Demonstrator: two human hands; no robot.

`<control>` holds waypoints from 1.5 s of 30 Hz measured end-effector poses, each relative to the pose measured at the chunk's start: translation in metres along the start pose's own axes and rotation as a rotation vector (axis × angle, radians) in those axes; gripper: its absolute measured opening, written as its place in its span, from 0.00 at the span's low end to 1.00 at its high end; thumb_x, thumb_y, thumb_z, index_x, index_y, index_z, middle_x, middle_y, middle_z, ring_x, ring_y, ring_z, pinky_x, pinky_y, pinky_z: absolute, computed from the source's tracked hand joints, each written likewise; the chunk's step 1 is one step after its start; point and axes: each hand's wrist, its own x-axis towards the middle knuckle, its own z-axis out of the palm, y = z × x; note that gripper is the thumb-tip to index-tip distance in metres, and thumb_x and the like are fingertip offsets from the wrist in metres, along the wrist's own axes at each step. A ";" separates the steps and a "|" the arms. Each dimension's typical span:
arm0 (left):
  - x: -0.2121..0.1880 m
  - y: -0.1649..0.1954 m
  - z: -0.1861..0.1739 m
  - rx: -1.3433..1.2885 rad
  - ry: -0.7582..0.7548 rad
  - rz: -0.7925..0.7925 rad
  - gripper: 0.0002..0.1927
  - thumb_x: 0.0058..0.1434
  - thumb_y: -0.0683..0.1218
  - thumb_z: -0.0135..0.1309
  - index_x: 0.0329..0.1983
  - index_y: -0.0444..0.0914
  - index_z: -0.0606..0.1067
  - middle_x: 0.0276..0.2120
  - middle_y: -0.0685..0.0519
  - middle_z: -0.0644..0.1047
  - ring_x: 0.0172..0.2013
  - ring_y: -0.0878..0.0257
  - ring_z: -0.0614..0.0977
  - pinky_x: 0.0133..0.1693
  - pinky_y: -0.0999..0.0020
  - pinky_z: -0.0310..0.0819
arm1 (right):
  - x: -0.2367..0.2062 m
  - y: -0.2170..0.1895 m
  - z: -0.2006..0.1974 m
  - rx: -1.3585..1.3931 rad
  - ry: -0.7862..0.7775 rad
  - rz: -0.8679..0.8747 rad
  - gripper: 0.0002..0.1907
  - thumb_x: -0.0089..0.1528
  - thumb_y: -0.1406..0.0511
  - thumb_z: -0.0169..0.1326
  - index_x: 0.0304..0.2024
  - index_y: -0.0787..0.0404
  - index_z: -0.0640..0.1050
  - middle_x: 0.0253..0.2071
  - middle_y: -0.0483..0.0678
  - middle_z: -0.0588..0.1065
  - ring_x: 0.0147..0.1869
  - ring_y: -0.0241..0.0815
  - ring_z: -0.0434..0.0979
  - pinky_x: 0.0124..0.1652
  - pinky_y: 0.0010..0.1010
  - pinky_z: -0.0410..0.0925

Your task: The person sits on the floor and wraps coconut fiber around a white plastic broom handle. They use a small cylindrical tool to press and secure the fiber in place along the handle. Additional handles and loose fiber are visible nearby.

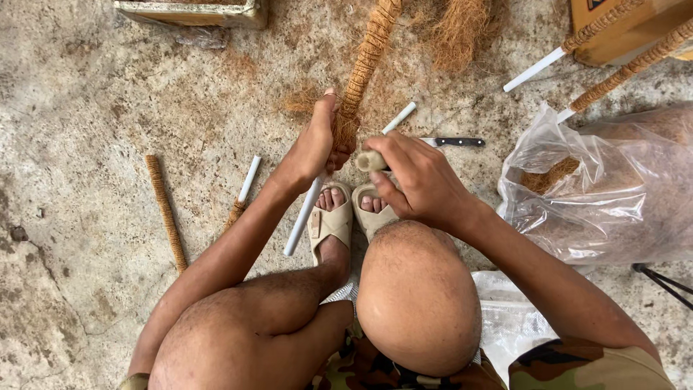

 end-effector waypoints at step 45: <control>0.015 0.012 0.016 -0.177 -0.056 0.130 0.35 0.66 0.70 0.18 0.26 0.41 0.66 0.19 0.57 0.63 0.20 0.64 0.60 0.22 0.62 0.54 | 0.047 -0.016 0.012 0.289 0.269 0.313 0.10 0.72 0.72 0.49 0.50 0.63 0.62 0.30 0.50 0.76 0.27 0.35 0.80 0.21 0.22 0.70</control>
